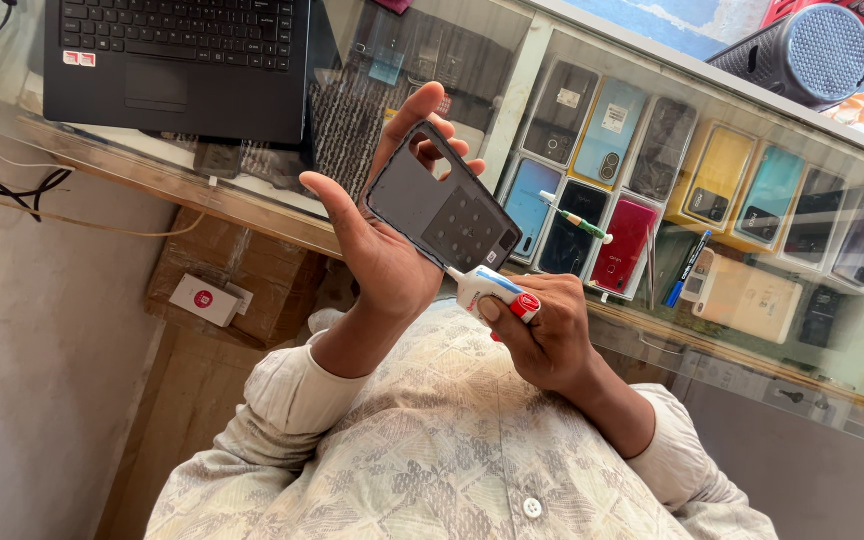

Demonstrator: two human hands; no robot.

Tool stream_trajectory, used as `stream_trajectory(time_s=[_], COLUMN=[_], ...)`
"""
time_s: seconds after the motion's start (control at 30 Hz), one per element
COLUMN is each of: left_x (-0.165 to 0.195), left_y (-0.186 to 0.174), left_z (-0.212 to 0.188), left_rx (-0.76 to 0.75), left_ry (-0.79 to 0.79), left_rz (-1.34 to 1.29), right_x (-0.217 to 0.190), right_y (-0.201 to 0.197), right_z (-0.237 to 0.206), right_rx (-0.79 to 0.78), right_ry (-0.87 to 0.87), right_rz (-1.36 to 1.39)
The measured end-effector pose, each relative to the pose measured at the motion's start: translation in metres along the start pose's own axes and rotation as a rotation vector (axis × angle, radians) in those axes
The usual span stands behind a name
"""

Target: The person applies adhesive to the edges of a phone back cover, then attaches it to the phone body. They secure the assembly with rubber bands and inspect the device. The person handles a glue tube, a phone back cover, a phone body, and rubber bands.

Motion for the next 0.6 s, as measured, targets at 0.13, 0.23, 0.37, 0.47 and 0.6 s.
stream_trajectory(time_s=[0.13, 0.23, 0.37, 0.47, 0.6], left_x=[0.0004, 0.0007, 0.0015, 0.0022, 0.003], left_y=[-0.0005, -0.0011, -0.0018, -0.0024, -0.0023], left_z=[-0.0007, -0.0012, -0.0017, -0.0017, -0.002], left_rx=[-0.003, -0.001, -0.002, 0.001, -0.001], left_ry=[0.007, 0.01, 0.011, 0.016, 0.022], left_rz=[0.004, 0.006, -0.004, -0.005, -0.011], right_x=[0.0009, 0.001, 0.0007, 0.0004, 0.0009], right_y=[0.0003, 0.0005, 0.0011, 0.0011, 0.0011], right_z=[-0.002, -0.0029, -0.0042, -0.0049, -0.0056], right_rx=[-0.002, 0.005, 0.006, 0.007, 0.008], right_ry=[0.003, 0.002, -0.001, -0.008, -0.012], right_rz=[0.006, -0.006, 0.004, 0.002, 0.008])
Point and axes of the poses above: each hand's wrist, its own z-axis towards the middle knuckle, its own y-axis out of the palm, x = y × z, the point moved 9 cm from there along z, towards the middle knuckle, and after that the axes turned 2 degrees about -z, right-handed, at the moved point
